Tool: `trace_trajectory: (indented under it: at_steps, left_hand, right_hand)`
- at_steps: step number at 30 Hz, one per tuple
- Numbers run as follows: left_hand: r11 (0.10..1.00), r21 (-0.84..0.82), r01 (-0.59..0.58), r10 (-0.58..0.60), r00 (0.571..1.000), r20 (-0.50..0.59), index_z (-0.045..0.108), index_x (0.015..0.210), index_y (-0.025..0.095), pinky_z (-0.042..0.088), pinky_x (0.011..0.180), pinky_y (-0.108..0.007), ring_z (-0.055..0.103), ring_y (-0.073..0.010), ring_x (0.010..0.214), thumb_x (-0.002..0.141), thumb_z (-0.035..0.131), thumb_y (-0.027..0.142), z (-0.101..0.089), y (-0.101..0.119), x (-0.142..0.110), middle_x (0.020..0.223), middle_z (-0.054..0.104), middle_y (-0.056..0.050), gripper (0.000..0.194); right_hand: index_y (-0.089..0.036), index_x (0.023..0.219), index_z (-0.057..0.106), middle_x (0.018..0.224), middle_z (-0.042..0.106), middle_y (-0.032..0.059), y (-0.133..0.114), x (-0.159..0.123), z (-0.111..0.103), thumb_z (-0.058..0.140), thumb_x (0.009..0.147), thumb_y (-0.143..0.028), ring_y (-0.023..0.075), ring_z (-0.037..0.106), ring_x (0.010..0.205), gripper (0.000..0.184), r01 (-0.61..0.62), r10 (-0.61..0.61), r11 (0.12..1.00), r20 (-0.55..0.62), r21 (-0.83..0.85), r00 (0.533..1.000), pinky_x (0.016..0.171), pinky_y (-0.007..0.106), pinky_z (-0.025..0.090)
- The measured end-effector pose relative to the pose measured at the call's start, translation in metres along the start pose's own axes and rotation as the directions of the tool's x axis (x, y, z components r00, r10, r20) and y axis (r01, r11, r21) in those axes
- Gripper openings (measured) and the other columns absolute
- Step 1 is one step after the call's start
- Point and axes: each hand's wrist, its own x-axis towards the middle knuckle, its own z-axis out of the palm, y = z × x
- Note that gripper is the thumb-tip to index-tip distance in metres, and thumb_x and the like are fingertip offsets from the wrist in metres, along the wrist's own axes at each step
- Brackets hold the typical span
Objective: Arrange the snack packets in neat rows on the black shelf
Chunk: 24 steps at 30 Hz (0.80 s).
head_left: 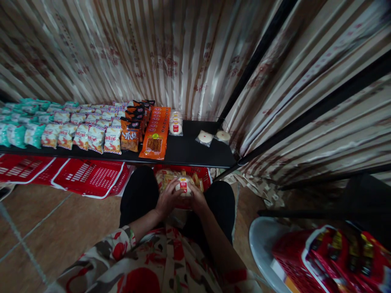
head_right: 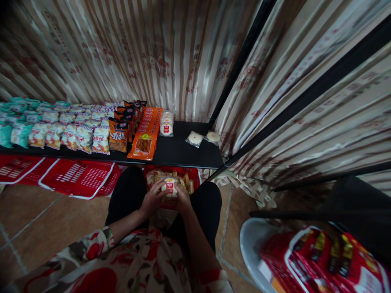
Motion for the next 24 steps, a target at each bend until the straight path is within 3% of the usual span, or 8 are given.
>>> trace_trajectory:
  at_steps: [7, 13, 18, 24]
  left_hand:
    - [0.999, 0.008, 0.038, -0.037, 0.996, -0.079, 0.06, 0.11, 0.027, 0.038, 0.103, -0.04, 0.026, -0.0234, 0.135, 0.086, 0.048, 0.01, -0.006, -0.001, 0.004, 0.146, 0.029, -0.005, 0.032]
    - [0.995, -0.096, -0.013, -0.01, 0.972, -0.234, 0.059, 0.112, 0.024, 0.042, 0.099, -0.042, 0.036, -0.0246, 0.13, 0.085, 0.047, 0.009, -0.008, 0.003, 0.015, 0.145, 0.031, -0.009, 0.033]
    - [0.969, -0.242, 0.039, -0.104, 0.959, -0.263, 0.06, 0.111, 0.018, 0.043, 0.1, -0.037, 0.044, -0.0213, 0.125, 0.087, 0.035, 0.009, -0.009, 0.004, 0.031, 0.14, 0.038, -0.013, 0.036]
    - [0.94, -0.31, 0.14, -0.238, 0.922, -0.305, 0.062, 0.103, 0.013, 0.043, 0.1, -0.037, 0.053, -0.0207, 0.114, 0.085, 0.038, 0.013, -0.016, 0.003, 0.054, 0.137, 0.04, -0.016, 0.031]
  right_hand:
    - [-0.023, 0.088, 0.065, 0.084, 0.07, 0.0038, -0.01, -0.005, 0.007, 0.073, 0.061, -0.041, 0.0215, 0.065, 0.075, 0.033, -0.03, 0.023, 0.997, 0.101, 0.065, 0.995, 0.074, 0.035, 0.05]
    - [-0.023, 0.093, 0.065, 0.085, 0.07, 0.002, -0.03, -0.008, 0.015, 0.077, 0.058, -0.039, 0.022, 0.066, 0.078, 0.04, 0.016, -0.027, 0.994, 0.1, 0.109, 0.995, 0.07, 0.031, 0.05]
    - [-0.022, 0.092, 0.066, 0.083, 0.071, 0.0022, -0.048, -0.005, 0.023, 0.078, 0.057, -0.038, 0.0222, 0.066, 0.079, 0.04, 0.062, -0.069, 0.994, 0.085, 0.085, 0.994, 0.068, 0.03, 0.051]
    - [-0.019, 0.096, 0.064, 0.084, 0.071, 0.0039, -0.058, 0.011, 0.024, 0.079, 0.054, -0.041, 0.022, 0.066, 0.076, 0.05, 0.082, -0.083, 0.997, 0.088, 0.009, 0.993, 0.072, 0.033, 0.051]
